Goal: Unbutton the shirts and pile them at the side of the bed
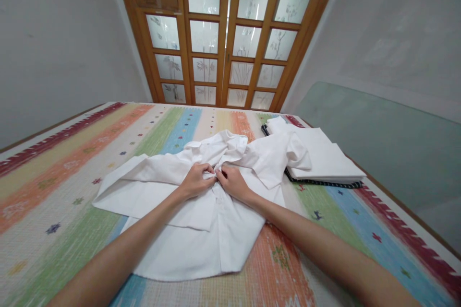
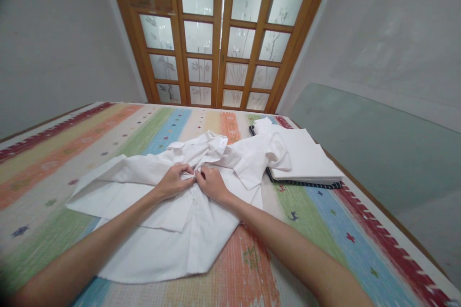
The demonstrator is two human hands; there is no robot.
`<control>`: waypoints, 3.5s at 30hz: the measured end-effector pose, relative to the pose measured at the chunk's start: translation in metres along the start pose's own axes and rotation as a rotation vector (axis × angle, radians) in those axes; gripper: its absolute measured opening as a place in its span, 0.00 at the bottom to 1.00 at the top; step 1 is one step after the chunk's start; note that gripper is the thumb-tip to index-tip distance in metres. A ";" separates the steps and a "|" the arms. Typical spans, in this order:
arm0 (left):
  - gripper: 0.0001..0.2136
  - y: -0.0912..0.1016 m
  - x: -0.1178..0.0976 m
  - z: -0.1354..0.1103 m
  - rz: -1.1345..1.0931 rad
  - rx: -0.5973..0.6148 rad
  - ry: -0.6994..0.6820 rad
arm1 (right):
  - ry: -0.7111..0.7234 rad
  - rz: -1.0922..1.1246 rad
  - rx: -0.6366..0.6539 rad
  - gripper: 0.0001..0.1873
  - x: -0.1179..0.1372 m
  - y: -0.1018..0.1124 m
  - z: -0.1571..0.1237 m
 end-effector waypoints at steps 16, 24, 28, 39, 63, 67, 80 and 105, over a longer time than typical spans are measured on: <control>0.13 -0.007 0.000 -0.001 -0.179 0.188 0.027 | -0.103 0.360 0.065 0.22 -0.010 0.005 -0.004; 0.12 -0.007 0.009 0.000 -0.169 0.129 0.113 | -0.128 0.433 0.023 0.23 -0.017 0.002 -0.006; 0.12 -0.002 0.008 0.000 -0.164 0.073 0.151 | -0.131 0.440 0.010 0.22 -0.016 0.005 -0.007; 0.14 0.030 0.023 0.003 -0.288 -0.155 0.244 | -0.397 0.876 -0.473 0.17 -0.058 0.040 -0.015; 0.10 0.088 -0.020 0.002 -0.293 -0.360 -0.065 | -0.869 0.887 0.367 0.25 -0.001 -0.028 -0.039; 0.10 0.082 -0.038 0.004 -0.262 -0.204 -0.177 | -0.853 0.991 0.301 0.15 -0.010 -0.034 -0.037; 0.10 0.019 -0.033 0.004 -0.036 0.387 -0.049 | -0.439 0.863 0.154 0.13 -0.009 -0.015 -0.017; 0.08 -0.001 -0.022 -0.015 -0.148 0.160 -0.134 | -0.437 0.799 0.502 0.14 -0.005 -0.019 -0.028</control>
Point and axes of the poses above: each hand's wrist, its own z-axis towards the middle knuckle, its own y-axis out of the back of the hand, x = y × z, the point moved 10 cm from there along z, towards the middle knuckle, and after that the axes turned 15 degrees about z, right-handed, at the moved point
